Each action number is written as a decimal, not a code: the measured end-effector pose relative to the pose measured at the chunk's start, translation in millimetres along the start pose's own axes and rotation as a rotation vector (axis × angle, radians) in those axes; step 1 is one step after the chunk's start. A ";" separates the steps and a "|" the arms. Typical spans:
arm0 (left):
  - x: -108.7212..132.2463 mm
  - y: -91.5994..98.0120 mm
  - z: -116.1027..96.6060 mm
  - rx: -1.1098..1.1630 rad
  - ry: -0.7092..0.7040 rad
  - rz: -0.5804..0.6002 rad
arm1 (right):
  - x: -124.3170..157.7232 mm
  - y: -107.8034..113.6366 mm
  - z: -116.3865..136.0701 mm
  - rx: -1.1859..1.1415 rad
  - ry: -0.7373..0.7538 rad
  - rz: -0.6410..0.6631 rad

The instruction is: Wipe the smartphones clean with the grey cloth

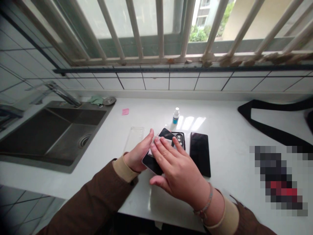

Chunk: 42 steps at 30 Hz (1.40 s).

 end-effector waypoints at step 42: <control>0.4 -4.1 1.4 -0.017 -0.013 0.060 | 1.9 2.9 -17.2 -0.057 -0.154 -0.024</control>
Point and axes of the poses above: each hand's wrist, its own x-axis away from the middle knuckle, its own y-axis out of the back of the hand, z = x × y, the point moved 7 cm from there along -x, towards the middle knuckle, and after that the axes turned 9 degrees about -x, right-handed, at the moved point
